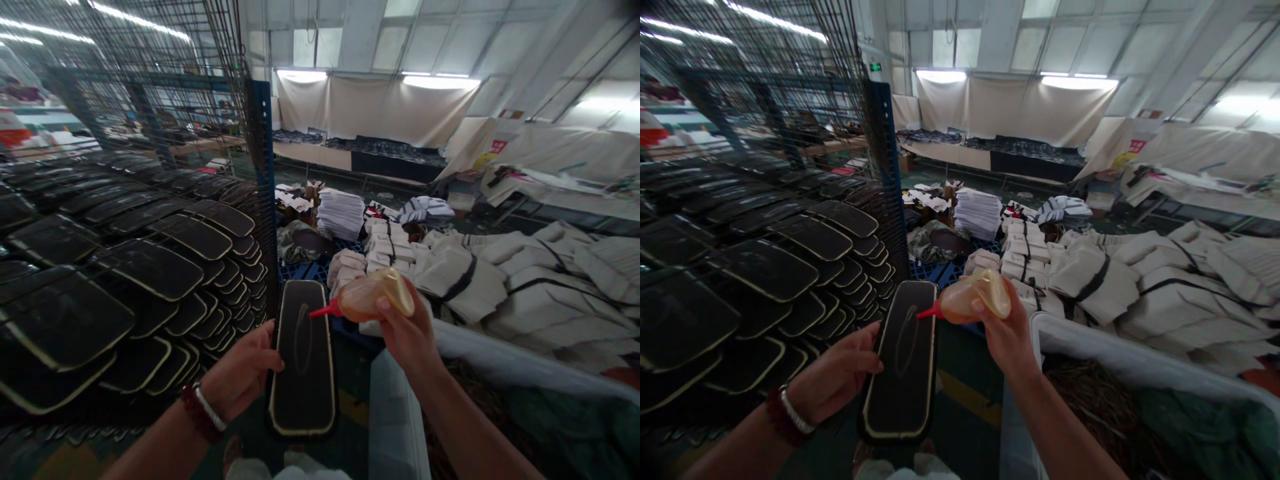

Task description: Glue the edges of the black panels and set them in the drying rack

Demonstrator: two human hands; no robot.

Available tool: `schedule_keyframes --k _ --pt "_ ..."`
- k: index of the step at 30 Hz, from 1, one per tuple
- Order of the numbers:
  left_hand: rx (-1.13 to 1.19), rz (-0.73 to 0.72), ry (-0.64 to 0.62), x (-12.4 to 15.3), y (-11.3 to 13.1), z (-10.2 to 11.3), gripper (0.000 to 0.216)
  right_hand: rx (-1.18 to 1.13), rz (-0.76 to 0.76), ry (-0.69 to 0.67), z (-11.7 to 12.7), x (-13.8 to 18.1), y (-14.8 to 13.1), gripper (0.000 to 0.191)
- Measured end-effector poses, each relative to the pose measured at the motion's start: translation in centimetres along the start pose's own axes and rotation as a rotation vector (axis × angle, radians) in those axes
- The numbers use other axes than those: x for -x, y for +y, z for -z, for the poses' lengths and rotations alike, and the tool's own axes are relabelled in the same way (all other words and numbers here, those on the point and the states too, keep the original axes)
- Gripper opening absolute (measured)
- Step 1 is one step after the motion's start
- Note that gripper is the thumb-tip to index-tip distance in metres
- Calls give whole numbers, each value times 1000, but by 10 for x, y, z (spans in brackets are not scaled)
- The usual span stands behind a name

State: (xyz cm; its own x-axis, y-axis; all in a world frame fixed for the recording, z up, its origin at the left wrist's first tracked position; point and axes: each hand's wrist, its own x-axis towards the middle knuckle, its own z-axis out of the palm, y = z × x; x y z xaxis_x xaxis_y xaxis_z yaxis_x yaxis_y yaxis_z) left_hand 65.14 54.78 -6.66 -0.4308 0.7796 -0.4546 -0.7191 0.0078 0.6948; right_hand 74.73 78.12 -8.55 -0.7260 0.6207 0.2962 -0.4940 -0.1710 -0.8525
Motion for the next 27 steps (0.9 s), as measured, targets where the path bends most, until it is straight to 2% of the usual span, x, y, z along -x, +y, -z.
schedule_keyframes --k 3,6,9,11,13,16,19,23,27 --pt "7 -7 2 2 1 0 61 -61 -22 8 -5 6 2 44" --pt "-2 -39 48 1 3 2 61 -172 -294 8 -1 18 7 46" --pt "-1 -58 103 0 2 7 61 -381 -616 118 10 24 16 53" --pt "-8 -64 131 -1 0 11 59 -550 -726 209 19 27 24 59" --pt "-28 -71 150 -3 -2 16 56 -663 -800 224 25 33 32 59" --pt "-55 -62 147 -6 -6 20 55 -740 -854 141 28 46 41 52" --pt "-77 -6 120 -9 -10 21 56 -735 -832 51 26 51 45 50" --pt "-83 54 80 -11 -15 19 56 -684 -765 53 26 49 46 49" --pt "-109 109 77 -12 -17 21 57 -711 -770 68 32 50 48 51"
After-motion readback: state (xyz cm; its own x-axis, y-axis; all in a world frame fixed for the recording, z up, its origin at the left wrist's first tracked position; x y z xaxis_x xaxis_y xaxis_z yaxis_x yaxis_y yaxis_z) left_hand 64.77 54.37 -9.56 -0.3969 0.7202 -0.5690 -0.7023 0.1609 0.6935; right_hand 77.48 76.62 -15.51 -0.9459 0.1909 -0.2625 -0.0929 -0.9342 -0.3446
